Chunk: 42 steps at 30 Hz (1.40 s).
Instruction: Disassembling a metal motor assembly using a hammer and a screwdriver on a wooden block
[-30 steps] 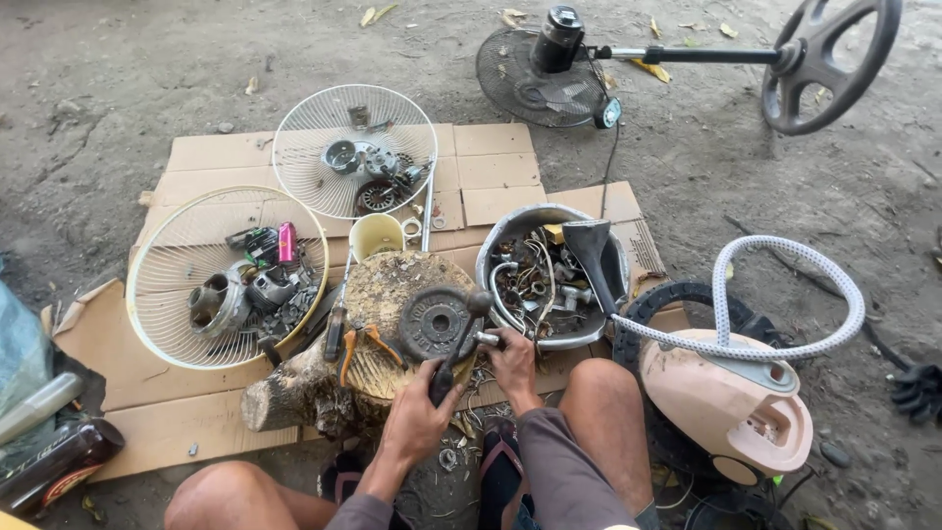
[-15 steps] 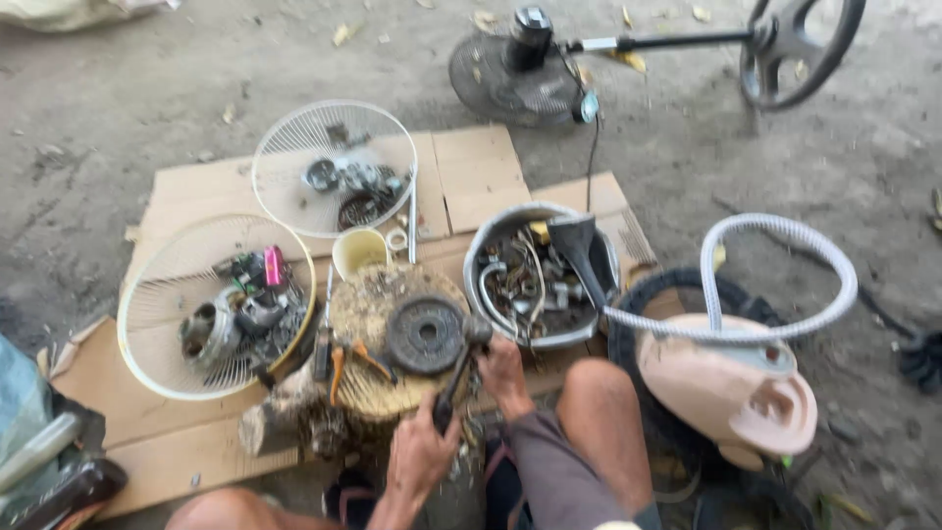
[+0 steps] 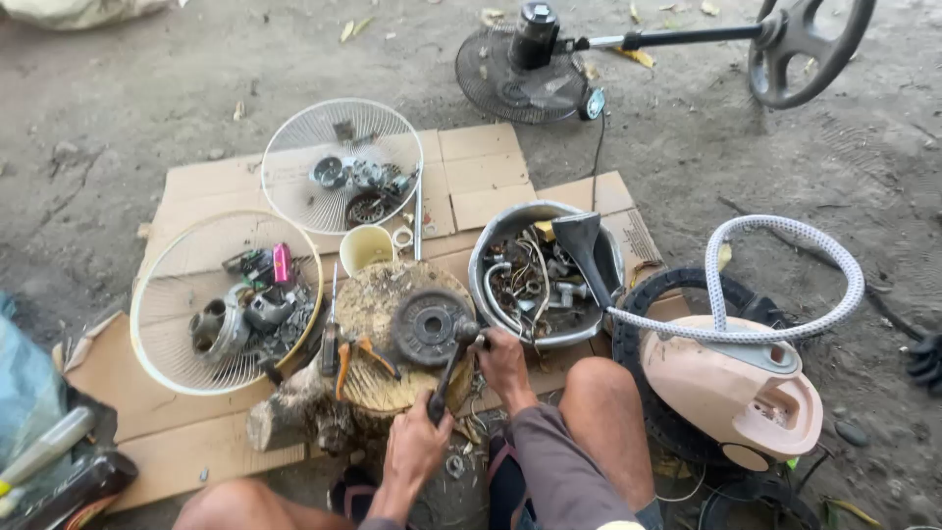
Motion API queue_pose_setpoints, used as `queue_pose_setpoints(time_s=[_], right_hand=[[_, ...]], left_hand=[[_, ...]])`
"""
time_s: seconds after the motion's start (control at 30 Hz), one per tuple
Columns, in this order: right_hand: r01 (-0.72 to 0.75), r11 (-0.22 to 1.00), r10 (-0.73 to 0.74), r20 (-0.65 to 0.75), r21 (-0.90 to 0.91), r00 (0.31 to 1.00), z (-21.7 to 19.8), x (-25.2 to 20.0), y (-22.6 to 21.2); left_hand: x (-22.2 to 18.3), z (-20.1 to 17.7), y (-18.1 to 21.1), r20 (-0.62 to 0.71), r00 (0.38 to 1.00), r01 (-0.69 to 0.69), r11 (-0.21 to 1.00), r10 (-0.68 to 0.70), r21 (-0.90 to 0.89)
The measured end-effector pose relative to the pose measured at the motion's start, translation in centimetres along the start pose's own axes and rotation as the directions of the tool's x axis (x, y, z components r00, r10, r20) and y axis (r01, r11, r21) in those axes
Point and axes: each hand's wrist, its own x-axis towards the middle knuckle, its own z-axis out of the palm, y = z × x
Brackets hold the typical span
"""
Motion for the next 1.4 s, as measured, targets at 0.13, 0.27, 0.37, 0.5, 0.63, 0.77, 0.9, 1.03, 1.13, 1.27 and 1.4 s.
queue_pose_setpoints(time_s=[0.13,0.27,0.37,0.5,0.63,0.77,0.9,1.03,1.13,1.27,1.4], right_hand=[[0.042,0.999,-0.041,0.055,-0.027,0.998,1.8,0.5,1.6],[-0.021,1.0,0.021,0.089,-0.005,0.996,1.0,0.2,1.2],[0.007,1.0,-0.007,0.072,-0.002,0.997,0.3,0.8,0.0],[-0.047,0.999,0.044,0.12,0.021,0.992,-0.9,0.3,-1.7],[-0.105,0.994,0.1,0.14,0.026,0.985,0.1,1.3,-0.6],[-0.009,0.999,0.006,0.063,0.049,0.998,2.7,1.3,2.7],[0.068,0.998,-0.069,-0.01,-0.015,0.998,3.3,1.2,3.7],[-0.029,0.999,0.031,0.109,-0.017,0.994,0.0,1.1,-0.6],[-0.066,0.998,0.065,0.128,0.004,0.99,-0.3,0.6,-1.3],[-0.014,1.0,0.012,0.098,0.019,0.995,1.0,1.3,-0.9],[-0.047,0.998,0.05,0.07,-0.042,0.996,1.9,0.2,0.0]], left_hand=[[1.1,1.1,-1.2,-0.086,0.979,-0.193,0.979,0.187,-0.061],[0.8,1.5,-1.0,-0.249,0.908,-0.362,0.931,0.338,-0.057],[0.8,0.4,0.2,-0.102,0.984,-0.152,0.986,0.146,-0.063],[-1.9,-0.8,2.4,-0.037,0.998,0.04,0.998,-0.042,-0.052],[0.3,-0.1,1.8,-0.13,0.964,-0.249,0.962,0.234,-0.11],[-1.1,-2.4,4.9,-0.412,0.757,-0.58,0.811,0.507,-0.069],[1.0,-0.3,0.7,-0.347,0.817,-0.513,0.855,0.46,-0.075],[1.8,0.6,-1.1,-0.002,0.999,0.052,0.999,-0.052,-0.012],[1.4,1.1,-1.1,-0.047,0.998,0.04,0.994,-0.045,-0.098],[1.6,0.0,-0.6,-0.126,0.991,-0.047,0.993,0.034,-0.104],[2.1,0.6,-1.3,-0.097,0.994,-0.053,0.991,0.041,-0.124]])
